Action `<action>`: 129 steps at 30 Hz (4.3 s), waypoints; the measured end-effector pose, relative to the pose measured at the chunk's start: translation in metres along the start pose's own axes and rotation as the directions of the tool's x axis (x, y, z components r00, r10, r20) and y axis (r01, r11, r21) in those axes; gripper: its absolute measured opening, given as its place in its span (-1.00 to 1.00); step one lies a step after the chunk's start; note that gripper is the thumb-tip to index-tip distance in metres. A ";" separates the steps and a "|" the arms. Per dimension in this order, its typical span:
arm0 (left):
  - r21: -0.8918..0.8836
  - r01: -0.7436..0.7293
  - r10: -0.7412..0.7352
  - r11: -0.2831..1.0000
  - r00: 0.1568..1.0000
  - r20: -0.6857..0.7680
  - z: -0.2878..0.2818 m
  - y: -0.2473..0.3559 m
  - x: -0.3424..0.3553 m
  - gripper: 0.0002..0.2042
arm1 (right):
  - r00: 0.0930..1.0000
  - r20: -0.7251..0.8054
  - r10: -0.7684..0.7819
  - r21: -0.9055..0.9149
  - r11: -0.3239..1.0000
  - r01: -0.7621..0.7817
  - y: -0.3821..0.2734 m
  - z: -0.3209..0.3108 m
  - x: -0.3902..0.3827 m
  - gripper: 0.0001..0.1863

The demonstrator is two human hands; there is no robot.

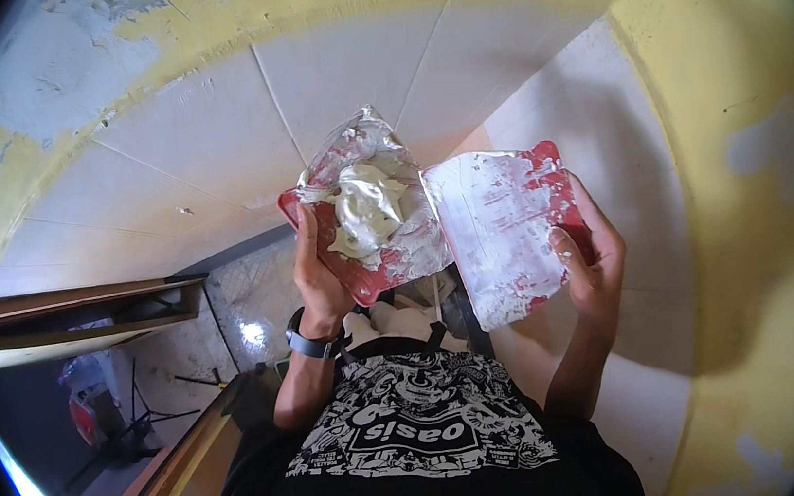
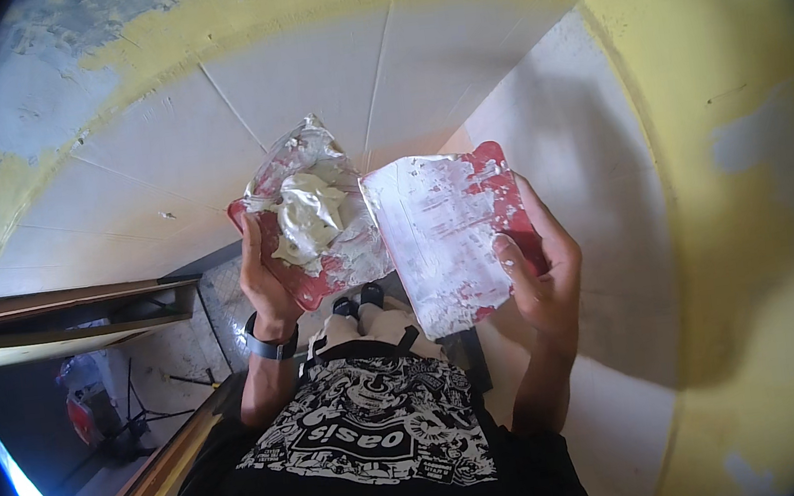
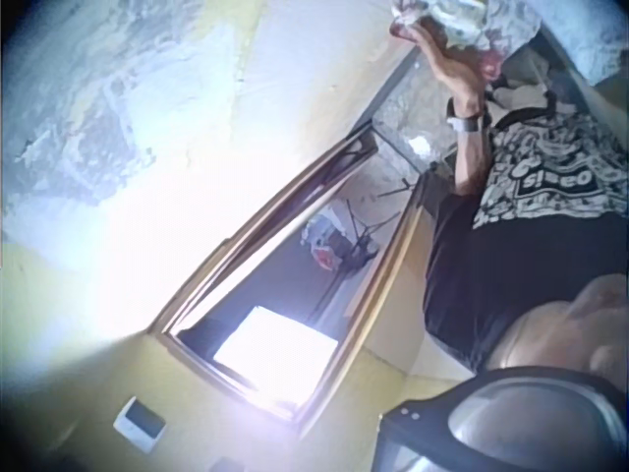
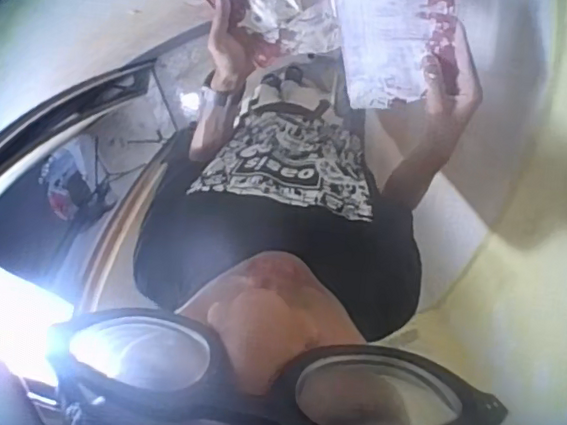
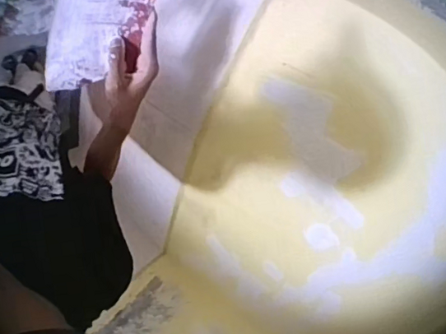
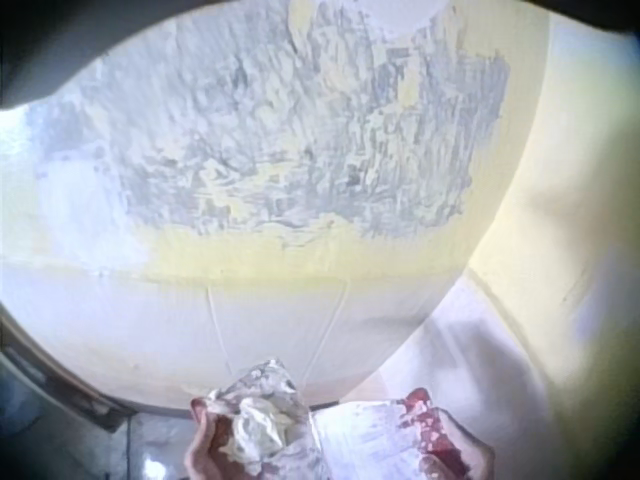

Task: The person applies plaster to the corner and upper section of a wall using a putty knife, repeatedly scooping material from a hawk.

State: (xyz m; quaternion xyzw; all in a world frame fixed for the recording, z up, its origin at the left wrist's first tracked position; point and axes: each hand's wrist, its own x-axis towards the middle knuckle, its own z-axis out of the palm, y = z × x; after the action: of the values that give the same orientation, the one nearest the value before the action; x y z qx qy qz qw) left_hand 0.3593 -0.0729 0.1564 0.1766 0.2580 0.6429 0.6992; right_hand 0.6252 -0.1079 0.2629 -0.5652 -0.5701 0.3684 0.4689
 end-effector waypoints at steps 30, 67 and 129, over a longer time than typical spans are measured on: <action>0.046 0.233 -0.237 0.971 0.965 0.116 0.031 -0.008 0.005 -0.44 | 0.932 0.272 0.239 0.758 0.544 -0.360 0.097 0.012 0.005 -0.42; -0.232 0.029 -0.019 0.972 0.999 0.047 0.034 -0.028 -0.002 -0.49 | 0.394 -0.326 -0.860 -0.918 0.387 0.085 -0.230 -0.136 0.302 -0.18; -0.050 0.096 -0.096 0.994 0.995 -0.012 0.054 -0.024 0.000 -0.46 | 0.462 -0.396 -0.794 -0.850 0.507 0.141 -0.276 -0.150 0.299 -0.17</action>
State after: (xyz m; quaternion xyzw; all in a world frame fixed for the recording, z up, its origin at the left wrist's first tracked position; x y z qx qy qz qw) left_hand 0.4105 -0.0714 0.1859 0.1417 0.2552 0.6160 0.7316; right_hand 0.7089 0.1471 0.6041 -0.5918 -0.5551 -0.3225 0.4876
